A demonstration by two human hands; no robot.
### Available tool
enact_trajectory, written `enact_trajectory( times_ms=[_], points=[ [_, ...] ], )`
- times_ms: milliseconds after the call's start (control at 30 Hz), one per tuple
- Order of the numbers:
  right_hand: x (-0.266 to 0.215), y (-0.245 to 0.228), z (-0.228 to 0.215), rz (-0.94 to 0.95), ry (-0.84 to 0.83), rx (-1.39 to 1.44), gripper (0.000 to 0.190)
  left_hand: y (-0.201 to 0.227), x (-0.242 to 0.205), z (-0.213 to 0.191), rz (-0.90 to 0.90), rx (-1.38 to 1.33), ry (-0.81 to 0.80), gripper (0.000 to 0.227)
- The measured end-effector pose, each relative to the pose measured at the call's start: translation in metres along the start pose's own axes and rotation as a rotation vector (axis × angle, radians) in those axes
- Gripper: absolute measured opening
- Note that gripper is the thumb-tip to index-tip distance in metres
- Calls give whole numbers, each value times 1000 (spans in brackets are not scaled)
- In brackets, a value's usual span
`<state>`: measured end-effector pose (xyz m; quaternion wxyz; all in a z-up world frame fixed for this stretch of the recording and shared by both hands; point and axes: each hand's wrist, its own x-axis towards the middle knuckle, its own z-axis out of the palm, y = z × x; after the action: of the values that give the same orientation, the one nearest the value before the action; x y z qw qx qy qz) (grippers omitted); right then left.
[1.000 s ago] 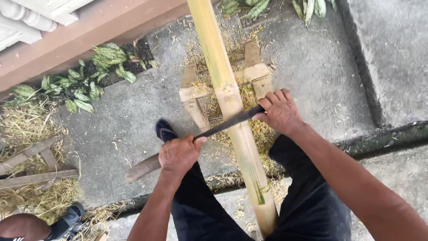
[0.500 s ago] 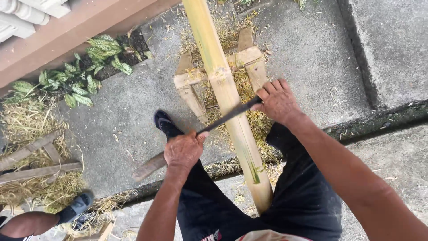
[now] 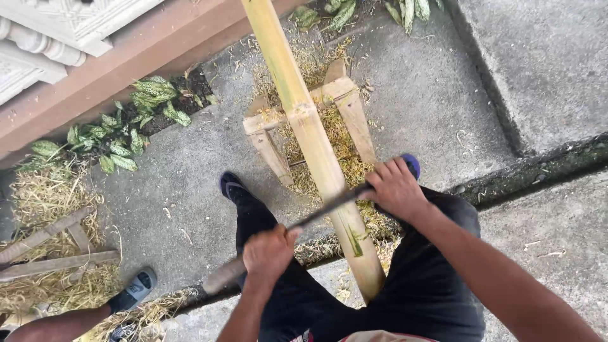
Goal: Shaving the outer layer of a bamboo pole using a machete.
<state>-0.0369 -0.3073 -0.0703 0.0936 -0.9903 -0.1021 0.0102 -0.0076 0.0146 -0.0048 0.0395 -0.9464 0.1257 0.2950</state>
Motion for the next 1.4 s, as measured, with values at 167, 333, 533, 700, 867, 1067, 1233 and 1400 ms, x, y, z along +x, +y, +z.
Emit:
enact_trajectory(
  times_ms=[167,333,533,700,867,1067,1233,1400],
  points=[
    [141,24,3,27,-74,-5,55,-21,88,-74,-121,-32,-11,63],
    [147,27,14,6,106,-94,58,-32,102,-76,-74,19,143,64],
    [28,-21,1,106,-75,-17,56,-37,28,-18,109,67,98,62],
    [38,-22,-1,53,-5,18,52,-48,40,-9,78,7,72,67],
    [171,12,6,89,-9,-71,55,-56,126,-75,-33,78,108,65],
    [207,20,-12,97,-186,-45,63,-46,131,-100,-116,16,31,63],
    [168,9,-2,84,-258,-125,60,-53,106,-52,-53,-39,24,63],
    [184,13,3,52,-233,-86,56,-46,100,-71,-97,-67,107,59]
  ],
)
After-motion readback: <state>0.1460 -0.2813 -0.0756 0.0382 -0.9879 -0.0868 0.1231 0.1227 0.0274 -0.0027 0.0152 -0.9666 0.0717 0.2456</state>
